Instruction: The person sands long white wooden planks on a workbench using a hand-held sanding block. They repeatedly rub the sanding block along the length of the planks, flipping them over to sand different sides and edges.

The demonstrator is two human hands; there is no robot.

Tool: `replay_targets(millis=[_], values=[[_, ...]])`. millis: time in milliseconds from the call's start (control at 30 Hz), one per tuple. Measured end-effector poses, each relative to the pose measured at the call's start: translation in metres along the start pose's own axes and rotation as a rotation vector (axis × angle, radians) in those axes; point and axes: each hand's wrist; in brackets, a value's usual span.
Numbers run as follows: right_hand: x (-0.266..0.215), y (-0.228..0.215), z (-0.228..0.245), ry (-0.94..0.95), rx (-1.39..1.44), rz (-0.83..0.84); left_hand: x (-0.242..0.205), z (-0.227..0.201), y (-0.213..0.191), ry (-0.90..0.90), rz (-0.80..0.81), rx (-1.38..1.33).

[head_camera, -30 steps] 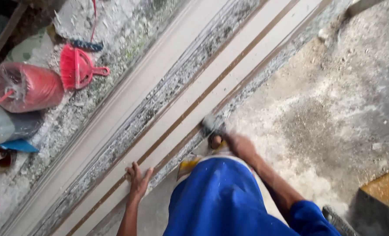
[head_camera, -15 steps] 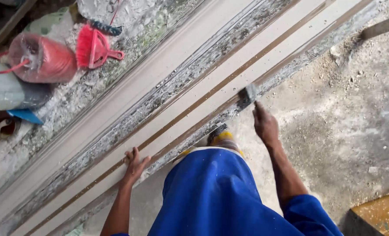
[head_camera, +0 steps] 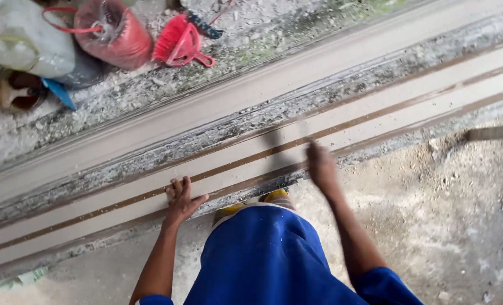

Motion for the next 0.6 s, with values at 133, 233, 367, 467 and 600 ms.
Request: replay_targets(millis=[133, 233, 367, 467, 600], values=[[-0.021, 0.048, 0.102, -0.185, 0.066, 0.343, -0.049, -0.018, -0.015, 0.067, -0.043, -0.178], [-0.043, 0.067, 0.092, 0.049, 0.216, 0.328, -0.043, 0.015, 0.007, 0.285, -0.407, -0.720], [-0.091, 0.037, 0.090, 0.680, 0.595, 0.001, 0.021, 0.132, 0.064, -0.216, -0.826, -0.943], [-0.094, 0.049, 0.109, 0.873, 0.799, -0.125, 0.059, 0.198, 0.074, -0.451, -1.068, -0.924], [-0.064, 0.092, 0.118, 1.068, 0.899, -0.310, 0.082, 0.245, 0.050, -0.636, -0.106, 0.405]])
Point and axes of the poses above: each hand's wrist, its own x-axis towards the middle knuckle, its own y-axis out of the palm, z = x × y, and after that the axes turned 1 degree about z, right-handed
